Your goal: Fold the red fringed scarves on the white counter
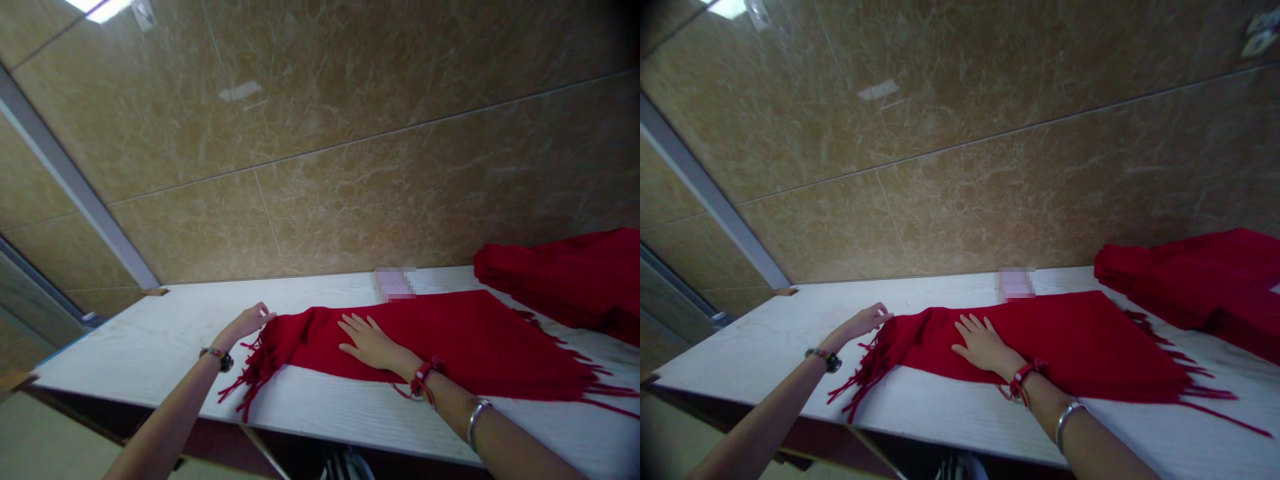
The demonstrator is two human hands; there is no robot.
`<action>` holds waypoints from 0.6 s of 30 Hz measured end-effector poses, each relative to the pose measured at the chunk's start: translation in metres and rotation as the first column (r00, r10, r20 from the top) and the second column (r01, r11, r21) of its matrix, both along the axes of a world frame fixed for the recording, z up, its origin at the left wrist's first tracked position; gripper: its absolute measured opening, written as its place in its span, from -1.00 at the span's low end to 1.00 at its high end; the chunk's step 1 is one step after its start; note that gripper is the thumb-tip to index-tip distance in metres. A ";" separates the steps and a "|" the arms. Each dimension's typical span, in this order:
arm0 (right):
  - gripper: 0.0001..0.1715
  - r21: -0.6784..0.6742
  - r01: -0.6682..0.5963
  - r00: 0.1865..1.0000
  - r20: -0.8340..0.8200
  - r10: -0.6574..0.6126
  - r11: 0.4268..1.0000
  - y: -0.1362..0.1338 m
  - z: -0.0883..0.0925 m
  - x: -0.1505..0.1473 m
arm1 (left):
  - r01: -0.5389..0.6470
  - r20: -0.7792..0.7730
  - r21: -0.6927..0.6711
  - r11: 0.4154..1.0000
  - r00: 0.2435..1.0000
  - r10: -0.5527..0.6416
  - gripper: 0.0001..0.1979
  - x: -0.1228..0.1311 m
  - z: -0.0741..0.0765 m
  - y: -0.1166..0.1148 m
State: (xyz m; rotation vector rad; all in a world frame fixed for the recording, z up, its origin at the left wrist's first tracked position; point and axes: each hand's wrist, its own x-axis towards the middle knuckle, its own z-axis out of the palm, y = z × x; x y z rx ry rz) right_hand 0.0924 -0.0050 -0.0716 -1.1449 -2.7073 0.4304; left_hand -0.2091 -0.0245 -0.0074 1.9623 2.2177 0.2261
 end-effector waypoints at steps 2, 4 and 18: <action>-0.29 0.000 -0.002 1.000 0.005 0.002 1.000 0.000 0.000 0.000 | 0.021 0.055 -0.015 1.000 0.998 -0.020 -0.71 0.002 -0.002 -0.013; -0.30 -0.002 0.001 1.000 0.008 -0.001 1.000 0.001 0.000 -0.001 | 0.081 0.095 -0.020 0.996 0.992 -0.079 -0.71 0.008 -0.003 -0.026; -0.33 0.019 0.001 1.000 -0.003 -0.001 1.000 0.003 -0.007 -0.001 | -0.050 -0.078 0.144 0.988 0.995 0.062 -0.84 -0.016 0.019 -0.001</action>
